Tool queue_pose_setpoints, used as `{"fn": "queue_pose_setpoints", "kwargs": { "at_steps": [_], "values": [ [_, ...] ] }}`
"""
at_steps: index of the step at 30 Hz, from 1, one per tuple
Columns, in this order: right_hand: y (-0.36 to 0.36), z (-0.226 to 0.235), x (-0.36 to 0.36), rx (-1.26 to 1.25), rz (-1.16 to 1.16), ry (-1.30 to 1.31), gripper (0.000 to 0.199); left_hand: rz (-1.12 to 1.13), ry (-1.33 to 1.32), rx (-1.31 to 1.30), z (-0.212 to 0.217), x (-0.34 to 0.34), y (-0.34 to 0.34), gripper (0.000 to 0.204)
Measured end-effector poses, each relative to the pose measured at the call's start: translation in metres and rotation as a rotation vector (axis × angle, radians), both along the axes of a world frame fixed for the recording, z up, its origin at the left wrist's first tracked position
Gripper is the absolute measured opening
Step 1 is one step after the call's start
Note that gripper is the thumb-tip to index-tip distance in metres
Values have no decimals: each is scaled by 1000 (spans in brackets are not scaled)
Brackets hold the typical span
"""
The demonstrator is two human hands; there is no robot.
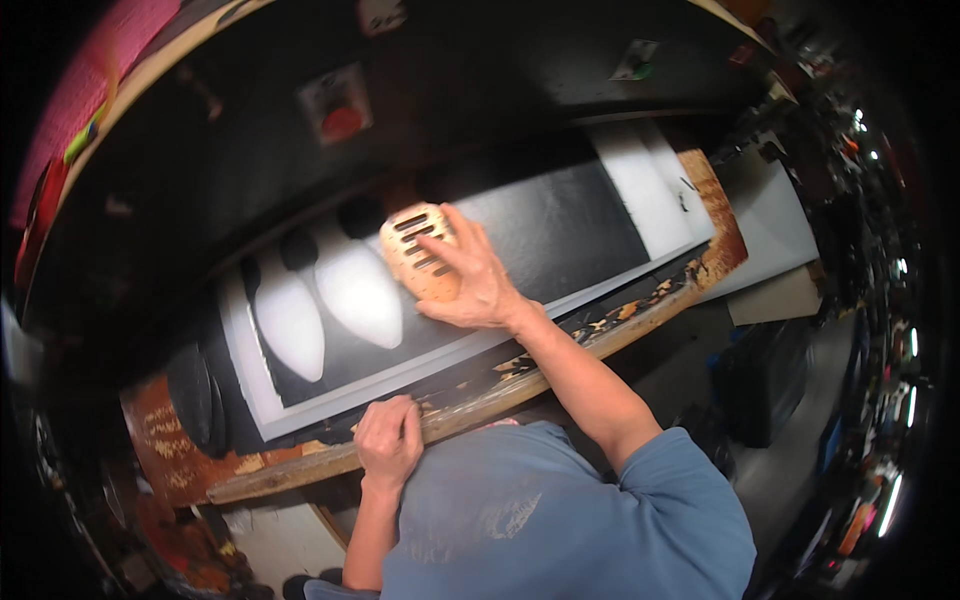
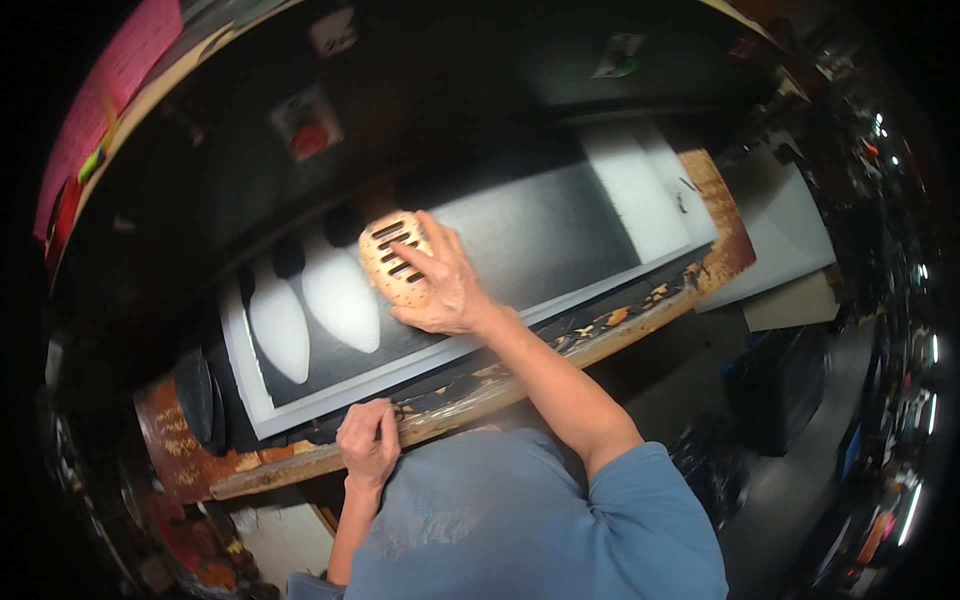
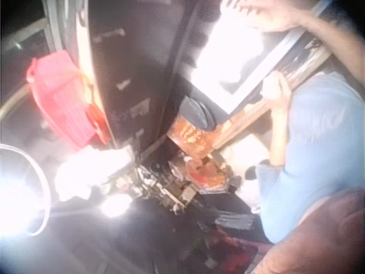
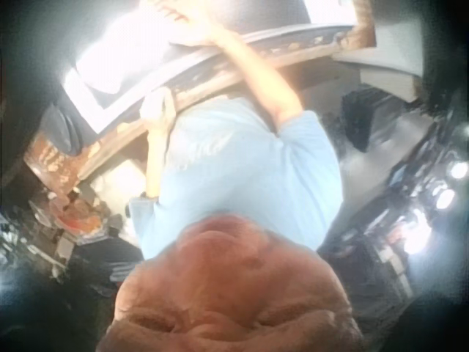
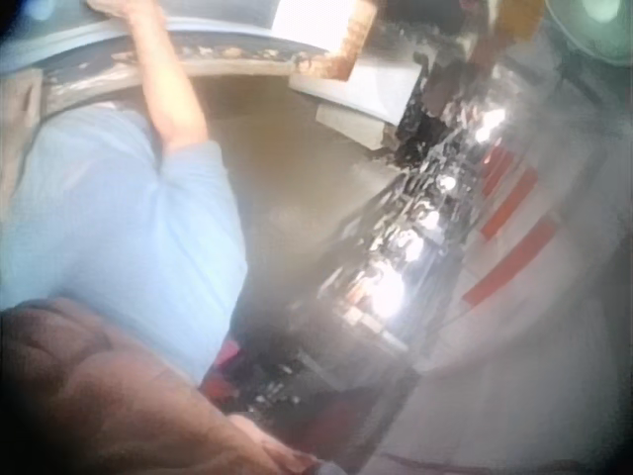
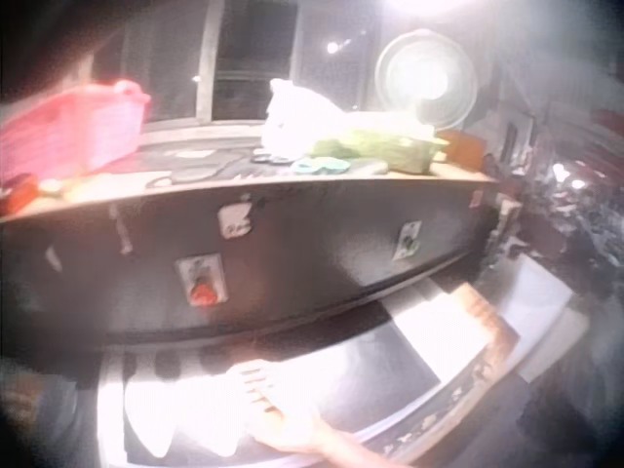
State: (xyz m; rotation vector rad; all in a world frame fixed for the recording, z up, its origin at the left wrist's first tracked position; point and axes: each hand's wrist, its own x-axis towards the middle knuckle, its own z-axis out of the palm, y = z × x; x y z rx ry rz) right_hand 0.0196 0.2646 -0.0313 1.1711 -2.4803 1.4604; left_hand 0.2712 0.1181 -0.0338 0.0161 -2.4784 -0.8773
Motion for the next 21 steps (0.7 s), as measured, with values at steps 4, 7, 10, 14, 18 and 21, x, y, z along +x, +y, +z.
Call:
{"fn": "queue_pose_setpoints", "kwargs": {
  "at_steps": [4, 7, 10, 14, 18, 21],
  "values": [
    [41, 0, -17, -262, -26, -118, 61, 37, -11, -31, -2, 4, -1, 15],
    [107, 12, -39, -471, -389, -32, 12, 88, 18, -92, -7, 9, 0, 13],
    [167, 40, -79, -615, -713, -30, 30, 155, 60, -112, -16, 12, -1, 12],
    [214, 72, -128, -563, -694, 93, 35, 250, 72, -171, -26, 14, -3, 15],
    [250, 39, -83, -468, -615, -10, 30, 312, 102, -223, -27, 14, 1, 20],
    [256, 25, -24, -687, -516, -125, 22, 380, 48, -149, -24, 12, 7, 28]
  ]
}}
